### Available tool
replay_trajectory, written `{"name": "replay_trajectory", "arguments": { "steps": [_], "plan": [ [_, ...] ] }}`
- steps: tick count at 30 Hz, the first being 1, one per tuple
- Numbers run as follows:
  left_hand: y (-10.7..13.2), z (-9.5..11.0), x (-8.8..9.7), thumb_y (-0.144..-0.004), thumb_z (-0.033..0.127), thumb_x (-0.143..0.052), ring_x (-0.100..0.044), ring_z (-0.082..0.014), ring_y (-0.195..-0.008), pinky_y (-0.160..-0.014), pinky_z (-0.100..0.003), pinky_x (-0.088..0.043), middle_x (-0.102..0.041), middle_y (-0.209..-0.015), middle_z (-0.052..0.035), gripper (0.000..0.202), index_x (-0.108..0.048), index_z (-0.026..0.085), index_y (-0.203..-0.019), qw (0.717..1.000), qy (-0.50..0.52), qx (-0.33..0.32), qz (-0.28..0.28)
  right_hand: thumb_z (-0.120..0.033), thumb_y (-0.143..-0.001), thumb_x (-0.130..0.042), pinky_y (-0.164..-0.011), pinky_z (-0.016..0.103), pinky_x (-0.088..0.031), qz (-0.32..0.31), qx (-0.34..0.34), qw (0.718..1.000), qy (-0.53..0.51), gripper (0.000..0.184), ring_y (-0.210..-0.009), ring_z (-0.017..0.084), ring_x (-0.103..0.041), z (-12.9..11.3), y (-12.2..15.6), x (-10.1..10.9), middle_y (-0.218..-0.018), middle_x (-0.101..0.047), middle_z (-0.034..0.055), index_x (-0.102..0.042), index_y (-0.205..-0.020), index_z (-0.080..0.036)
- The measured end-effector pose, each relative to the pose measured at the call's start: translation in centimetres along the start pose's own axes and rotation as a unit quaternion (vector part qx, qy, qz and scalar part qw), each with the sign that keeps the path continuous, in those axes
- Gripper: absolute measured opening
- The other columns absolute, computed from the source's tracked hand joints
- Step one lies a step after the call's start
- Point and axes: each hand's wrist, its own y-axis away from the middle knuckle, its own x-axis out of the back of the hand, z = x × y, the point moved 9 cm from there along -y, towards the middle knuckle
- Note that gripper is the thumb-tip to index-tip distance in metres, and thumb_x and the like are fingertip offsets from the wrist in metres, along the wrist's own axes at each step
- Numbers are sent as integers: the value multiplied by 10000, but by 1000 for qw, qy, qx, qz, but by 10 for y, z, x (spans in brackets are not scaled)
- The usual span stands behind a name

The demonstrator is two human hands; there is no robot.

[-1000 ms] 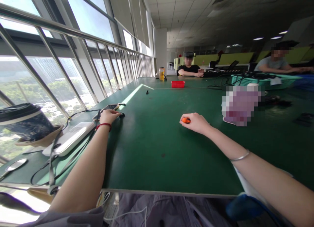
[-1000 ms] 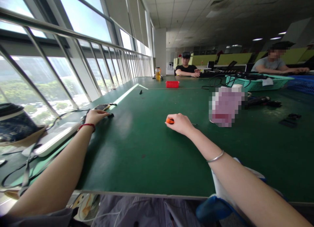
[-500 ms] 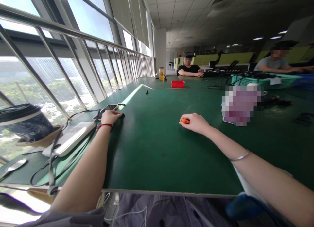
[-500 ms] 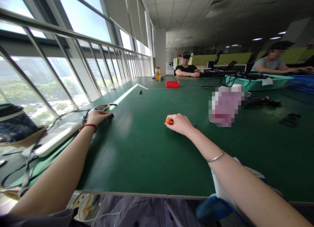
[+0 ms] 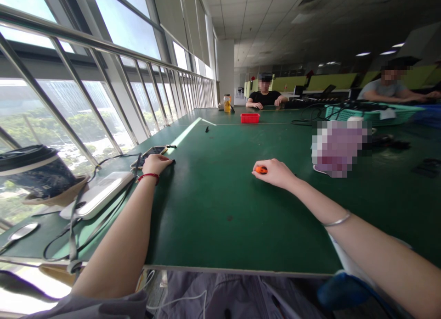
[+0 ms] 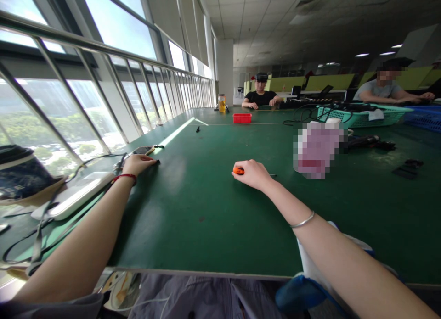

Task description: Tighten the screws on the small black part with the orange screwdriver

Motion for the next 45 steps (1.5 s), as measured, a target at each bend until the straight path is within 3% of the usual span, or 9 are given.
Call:
{"name": "replay_trajectory", "arguments": {
  "steps": [3,7,10,13,16,18,20,26,45],
  "plan": [
    [0,-1,1,-648,374,-659,-642,-276,-912,-793,-343,-509,-724,-886,-85,269,-725,163,-802,1000,-11,5,4,-371,-797,-552,-572,289,-436,31,3,1000,-6,169,-627,165,-597,-3,1,9,-738,-670,13,-653,-783,-235],
    [4,18,-14,-666,361,-653,-651,-258,-864,-749,-327,-507,-726,-862,-81,240,-718,170,-795,999,4,-29,-13,-373,-838,-503,-626,274,-436,178,57,981,-44,192,-740,169,-616,-21,10,45,-855,-681,33,-623,-832,-223],
    [25,69,-47,-692,363,-646,-654,-221,-804,-729,-295,-504,-717,-807,-59,228,-708,171,-799,990,40,-120,-70,-425,-843,-482,-595,256,-409,296,62,952,-41,241,-702,166,-599,-32,25,73,-772,-647,33,-592,-839,-210],
    [76,146,-87,-753,327,-606,-641,-178,-785,-743,-267,-500,-704,-827,-41,194,-691,170,-829,946,94,-268,-154,-471,-852,-428,-542,255,-355,358,27,932,-51,307,-556,153,-544,-34,37,88,-562,-549,-7,-549,-713,-225],
    [134,208,-105,-775,255,-583,-616,-163,-798,-726,-262,-489,-664,-895,-42,146,-668,176,-864,896,79,-412,-147,-461,-842,-436,-530,254,-333,383,17,920,-83,331,-495,134,-485,-34,44,95,-497,-492,-20,-462,-608,-228],
    [160,228,-111,-804,237,-558,-604,-156,-805,-732,-260,-484,-640,-897,-39,141,-657,182,-887,870,69,-465,-152,-431,-828,-456,-526,256,-327,393,10,914,-99,323,-486,128,-454,-33,46,97,-485,-466,-22,-415,-579,-230],
    [166,231,-112,-808,244,-565,-593,-148,-786,-719,-254,-485,-625,-882,-36,130,-653,178,-878,865,85,-466,-167,-407,-824,-459,-530,260,-331,383,2,916,-119,316,-491,129,-441,-30,45,96,-484,-453,-20,-390,-570,-233],
    [149,217,-116,-778,263,-615,-568,-129,-718,-676,-245,-481,-613,-820,-36,145,-667,152,-854,864,166,-425,-212,-400,-809,-468,-557,269,-353,322,-19,929,-183,305,-515,134,-440,-25,34,81,-500,-460,-15,-397,-564,-232],
    [149,218,-116,-763,258,-618,-550,-129,-702,-665,-251,-468,-608,-805,-32,132,-666,154,-828,868,173,-413,-213,-384,-806,-503,-606,275,-389,294,-21,926,-235,298,-542,134,-443,-21,29,73,-527,-445,-25,-412,-568,-228]
  ]
}}
